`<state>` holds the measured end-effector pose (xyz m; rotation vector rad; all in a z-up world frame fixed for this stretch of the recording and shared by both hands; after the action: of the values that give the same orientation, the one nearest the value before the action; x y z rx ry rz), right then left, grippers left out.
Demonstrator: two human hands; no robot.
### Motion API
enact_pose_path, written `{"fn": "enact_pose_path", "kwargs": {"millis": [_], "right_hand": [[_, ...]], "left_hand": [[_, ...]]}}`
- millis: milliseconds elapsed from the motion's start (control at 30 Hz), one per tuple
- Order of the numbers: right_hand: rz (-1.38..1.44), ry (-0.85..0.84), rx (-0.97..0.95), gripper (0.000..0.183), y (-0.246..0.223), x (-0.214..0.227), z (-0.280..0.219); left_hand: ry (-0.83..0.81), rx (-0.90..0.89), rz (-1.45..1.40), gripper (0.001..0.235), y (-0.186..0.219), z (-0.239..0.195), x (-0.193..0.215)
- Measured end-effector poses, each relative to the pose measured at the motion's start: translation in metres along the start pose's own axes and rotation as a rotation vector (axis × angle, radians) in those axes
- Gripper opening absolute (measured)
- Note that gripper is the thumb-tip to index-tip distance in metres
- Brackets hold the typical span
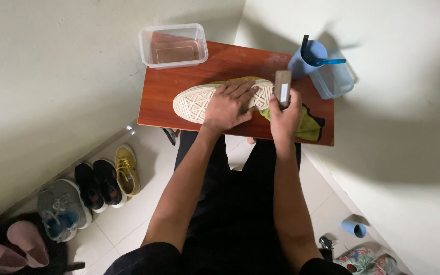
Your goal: The person cleans the sole of a white sneaker using a brush and a cleaning solution. They dip the brush into a container of liquid and scrub the shoe's tread pattern, then wipe the area with a green cloth.
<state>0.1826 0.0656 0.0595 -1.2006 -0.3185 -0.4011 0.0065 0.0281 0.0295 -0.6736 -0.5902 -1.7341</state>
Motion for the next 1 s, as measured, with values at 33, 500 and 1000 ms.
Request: {"fn": "enact_pose_path", "kwargs": {"millis": [33, 500, 1000], "right_hand": [[-0.001, -0.001, -0.002, 0.030, 0.006, -0.003, -0.002], [0.010, 0.024, 0.065, 0.040, 0.006, -0.001, -0.012], [-0.022, -0.020, -0.073, 0.037, 0.025, 0.000, -0.012]], "left_hand": [[-0.002, 0.001, -0.001, 0.048, 0.000, -0.002, 0.001], [0.021, -0.006, -0.016, 0.048, -0.001, -0.001, 0.000], [0.006, -0.003, 0.000, 0.049, -0.002, -0.002, -0.004]]}}
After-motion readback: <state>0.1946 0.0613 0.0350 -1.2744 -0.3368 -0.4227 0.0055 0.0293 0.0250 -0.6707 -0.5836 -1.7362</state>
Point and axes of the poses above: each hand's wrist, its own z-axis towards the middle knuckle, its own x-axis out of the back of the hand, y = z × x, the point moved 4 cm from there along z, towards the middle knuckle, and after that the axes turned 7 degrees about z, right-handed, at the moved point
